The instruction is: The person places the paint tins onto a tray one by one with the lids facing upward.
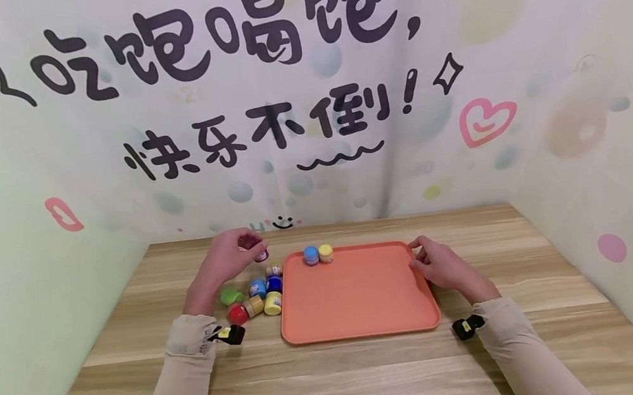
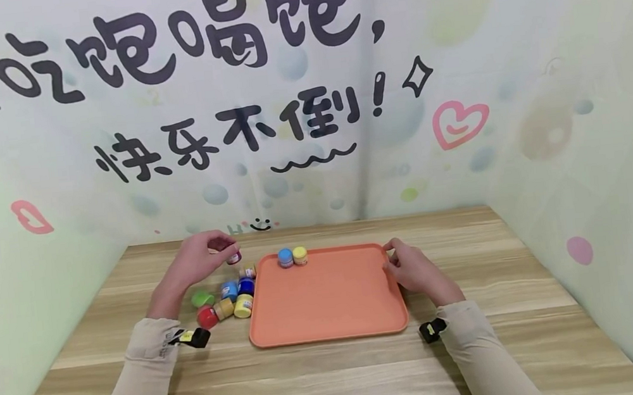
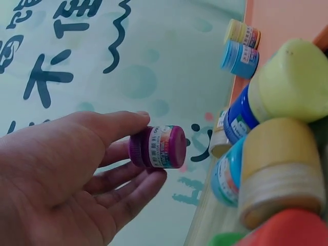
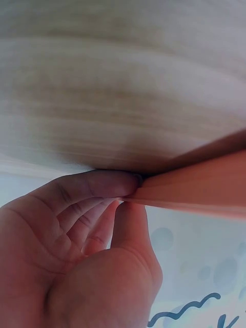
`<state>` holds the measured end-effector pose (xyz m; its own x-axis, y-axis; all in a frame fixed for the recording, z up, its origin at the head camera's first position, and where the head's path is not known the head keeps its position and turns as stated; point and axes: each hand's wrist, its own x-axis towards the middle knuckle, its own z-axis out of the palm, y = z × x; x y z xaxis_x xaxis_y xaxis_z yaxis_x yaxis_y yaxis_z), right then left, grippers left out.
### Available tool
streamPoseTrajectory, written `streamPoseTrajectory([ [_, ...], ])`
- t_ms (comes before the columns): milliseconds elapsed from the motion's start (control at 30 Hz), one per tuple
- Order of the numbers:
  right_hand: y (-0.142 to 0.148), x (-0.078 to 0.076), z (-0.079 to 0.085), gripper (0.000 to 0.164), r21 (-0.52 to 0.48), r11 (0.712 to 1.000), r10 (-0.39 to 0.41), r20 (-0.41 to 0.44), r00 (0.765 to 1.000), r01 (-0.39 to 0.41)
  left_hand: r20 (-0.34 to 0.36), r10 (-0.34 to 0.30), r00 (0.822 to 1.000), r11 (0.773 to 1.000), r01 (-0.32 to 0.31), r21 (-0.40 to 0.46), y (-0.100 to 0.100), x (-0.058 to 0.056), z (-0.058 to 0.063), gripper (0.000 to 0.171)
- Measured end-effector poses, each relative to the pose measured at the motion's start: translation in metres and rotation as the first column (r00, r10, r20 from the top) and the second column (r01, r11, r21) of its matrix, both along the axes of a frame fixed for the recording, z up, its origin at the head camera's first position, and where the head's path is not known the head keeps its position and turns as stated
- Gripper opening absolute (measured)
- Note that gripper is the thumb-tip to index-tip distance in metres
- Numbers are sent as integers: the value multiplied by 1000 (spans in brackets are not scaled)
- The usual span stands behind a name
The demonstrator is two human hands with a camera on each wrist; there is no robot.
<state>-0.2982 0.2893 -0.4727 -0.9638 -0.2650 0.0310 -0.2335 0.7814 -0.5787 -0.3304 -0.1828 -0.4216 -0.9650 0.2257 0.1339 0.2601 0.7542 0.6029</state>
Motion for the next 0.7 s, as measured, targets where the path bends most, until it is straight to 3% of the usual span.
streamPoseTrajectory([
  [267, 2, 1, 0, 40, 13, 1000, 2, 2, 1000, -2, -27, -14, 1000, 1000, 14, 25, 20, -1, -1, 35],
  [700, 0, 1, 2, 40, 10, 1000, 7, 17, 1000, -7, -86, -70, 994, 995, 75, 67, 47, 3, -2, 26],
])
